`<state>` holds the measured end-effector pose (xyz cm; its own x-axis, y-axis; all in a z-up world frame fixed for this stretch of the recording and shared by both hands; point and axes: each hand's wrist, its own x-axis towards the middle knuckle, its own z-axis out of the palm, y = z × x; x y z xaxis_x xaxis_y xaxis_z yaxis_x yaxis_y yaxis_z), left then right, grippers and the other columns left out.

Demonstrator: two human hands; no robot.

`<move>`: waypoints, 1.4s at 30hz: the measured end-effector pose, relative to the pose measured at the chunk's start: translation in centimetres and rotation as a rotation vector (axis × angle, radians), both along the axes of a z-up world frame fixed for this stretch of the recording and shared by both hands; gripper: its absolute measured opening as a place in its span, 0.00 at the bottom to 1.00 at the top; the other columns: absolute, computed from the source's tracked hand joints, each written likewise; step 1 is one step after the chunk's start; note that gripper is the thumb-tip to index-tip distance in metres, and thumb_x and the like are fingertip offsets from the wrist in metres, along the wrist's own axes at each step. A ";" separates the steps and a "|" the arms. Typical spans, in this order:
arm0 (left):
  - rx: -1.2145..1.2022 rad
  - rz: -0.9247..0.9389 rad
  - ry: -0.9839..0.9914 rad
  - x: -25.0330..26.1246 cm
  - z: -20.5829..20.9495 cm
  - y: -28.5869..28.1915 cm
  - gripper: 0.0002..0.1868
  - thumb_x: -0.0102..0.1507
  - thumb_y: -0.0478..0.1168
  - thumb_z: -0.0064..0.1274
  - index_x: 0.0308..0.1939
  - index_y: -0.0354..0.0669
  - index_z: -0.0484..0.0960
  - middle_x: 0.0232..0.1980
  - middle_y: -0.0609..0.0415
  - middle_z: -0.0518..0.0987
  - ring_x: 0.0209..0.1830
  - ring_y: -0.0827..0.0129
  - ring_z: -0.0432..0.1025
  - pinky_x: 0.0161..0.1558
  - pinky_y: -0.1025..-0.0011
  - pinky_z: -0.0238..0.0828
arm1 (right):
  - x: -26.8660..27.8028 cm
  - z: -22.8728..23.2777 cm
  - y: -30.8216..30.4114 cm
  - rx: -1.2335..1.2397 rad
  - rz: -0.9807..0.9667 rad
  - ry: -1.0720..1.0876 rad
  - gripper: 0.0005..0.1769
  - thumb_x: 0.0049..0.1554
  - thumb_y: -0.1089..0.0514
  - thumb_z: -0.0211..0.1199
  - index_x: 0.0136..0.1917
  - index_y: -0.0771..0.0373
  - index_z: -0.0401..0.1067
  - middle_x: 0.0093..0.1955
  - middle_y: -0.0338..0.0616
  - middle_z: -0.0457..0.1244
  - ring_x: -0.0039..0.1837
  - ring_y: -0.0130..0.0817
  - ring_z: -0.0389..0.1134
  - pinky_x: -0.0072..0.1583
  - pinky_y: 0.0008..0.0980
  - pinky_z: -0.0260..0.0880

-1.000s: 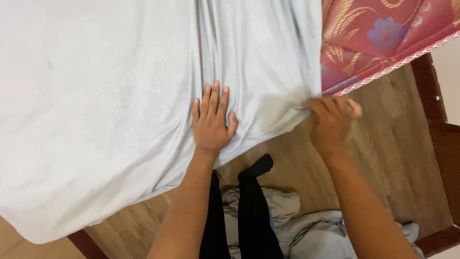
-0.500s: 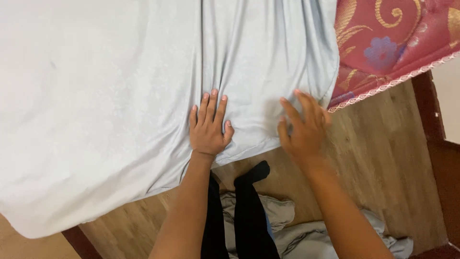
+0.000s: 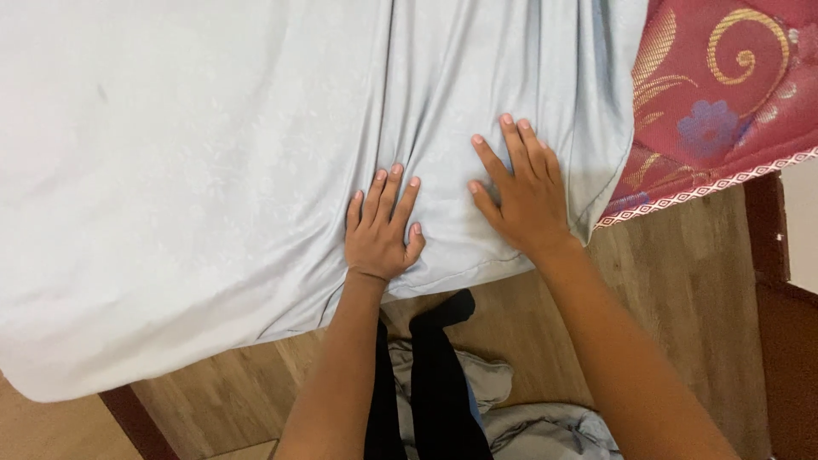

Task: Tuck the corners and edges of a fitted sheet onto a mattress.

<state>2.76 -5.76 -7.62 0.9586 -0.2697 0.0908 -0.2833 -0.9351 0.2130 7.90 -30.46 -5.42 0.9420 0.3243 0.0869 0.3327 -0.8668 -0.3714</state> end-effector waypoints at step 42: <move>0.009 0.044 0.046 1.0 3.1 -1.1 0.34 0.62 0.51 0.44 0.74 0.57 0.72 0.80 0.55 0.65 0.78 0.65 0.59 0.76 0.55 0.44 | 5.0 1.7 -3.9 0.088 0.294 0.013 0.29 0.60 0.46 0.62 0.74 0.49 0.69 0.70 0.51 0.59 0.63 0.49 0.60 0.66 0.50 0.57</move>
<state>3.78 -6.83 -4.56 0.9727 -0.2276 0.0441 -0.2318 -0.9484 0.2163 12.95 -34.34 -3.76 0.8101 0.5749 0.1154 0.5592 -0.6982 -0.4470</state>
